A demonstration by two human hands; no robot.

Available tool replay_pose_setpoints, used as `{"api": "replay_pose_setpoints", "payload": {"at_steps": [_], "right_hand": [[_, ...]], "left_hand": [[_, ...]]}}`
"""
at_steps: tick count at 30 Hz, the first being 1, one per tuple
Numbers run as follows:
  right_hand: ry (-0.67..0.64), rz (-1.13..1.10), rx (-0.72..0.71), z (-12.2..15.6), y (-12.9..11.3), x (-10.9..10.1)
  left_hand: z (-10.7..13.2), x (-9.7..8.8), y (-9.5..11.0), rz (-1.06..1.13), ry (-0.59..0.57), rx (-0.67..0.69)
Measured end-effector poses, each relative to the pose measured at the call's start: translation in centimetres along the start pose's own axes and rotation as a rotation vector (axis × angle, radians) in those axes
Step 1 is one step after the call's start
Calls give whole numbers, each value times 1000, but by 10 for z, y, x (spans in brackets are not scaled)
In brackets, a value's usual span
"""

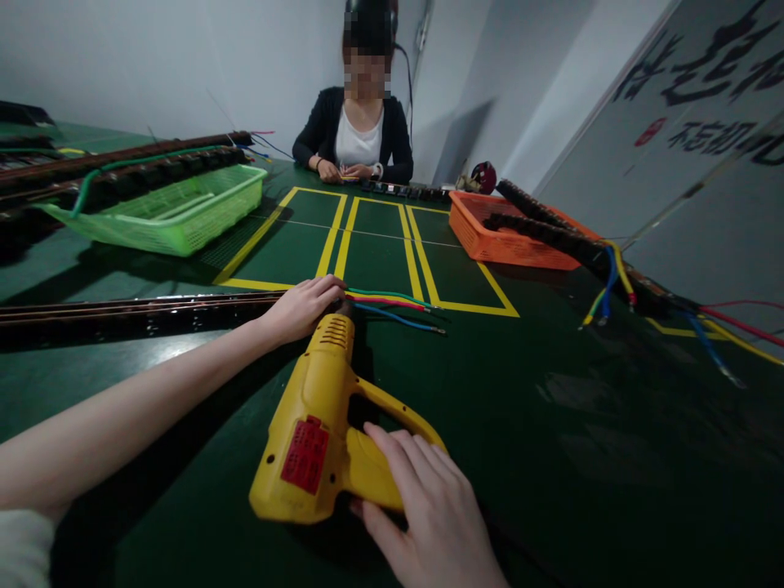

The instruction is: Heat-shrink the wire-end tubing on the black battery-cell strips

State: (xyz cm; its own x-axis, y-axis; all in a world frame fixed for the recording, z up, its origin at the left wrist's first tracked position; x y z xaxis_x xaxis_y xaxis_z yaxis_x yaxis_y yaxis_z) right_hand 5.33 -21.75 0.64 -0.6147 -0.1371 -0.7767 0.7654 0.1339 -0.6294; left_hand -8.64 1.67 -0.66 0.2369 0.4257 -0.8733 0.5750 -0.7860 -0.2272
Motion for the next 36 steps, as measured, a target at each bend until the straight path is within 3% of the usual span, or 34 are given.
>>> {"api": "replay_pose_setpoints", "payload": {"at_steps": [10, 18, 27, 36], "right_hand": [[14, -70, 111, 8, 23, -16], [-13, -94, 254, 37, 74, -54], [68, -129, 307, 75, 128, -93], [117, 4, 187, 76, 122, -93]], "left_hand": [[-1, 1, 1, -58, 18, 10], [-2, 0, 2, -80, 47, 5], [-2, 1, 1, -48, 44, 2], [-2, 2, 1, -36, 53, 0]]}}
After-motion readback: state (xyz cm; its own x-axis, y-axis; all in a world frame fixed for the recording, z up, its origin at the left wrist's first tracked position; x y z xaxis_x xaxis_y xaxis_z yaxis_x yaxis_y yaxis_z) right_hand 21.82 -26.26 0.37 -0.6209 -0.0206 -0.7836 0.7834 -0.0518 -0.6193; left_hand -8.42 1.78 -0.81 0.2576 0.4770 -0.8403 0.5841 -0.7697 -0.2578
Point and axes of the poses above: each hand's wrist, its own z-axis away from the middle knuckle, its own x-axis out of the palm, y = z × x, the point moved 4 cm from there along -z, towards the middle knuckle, and after that the axes turned 14 degrees about -z, right-handed, at the moved point
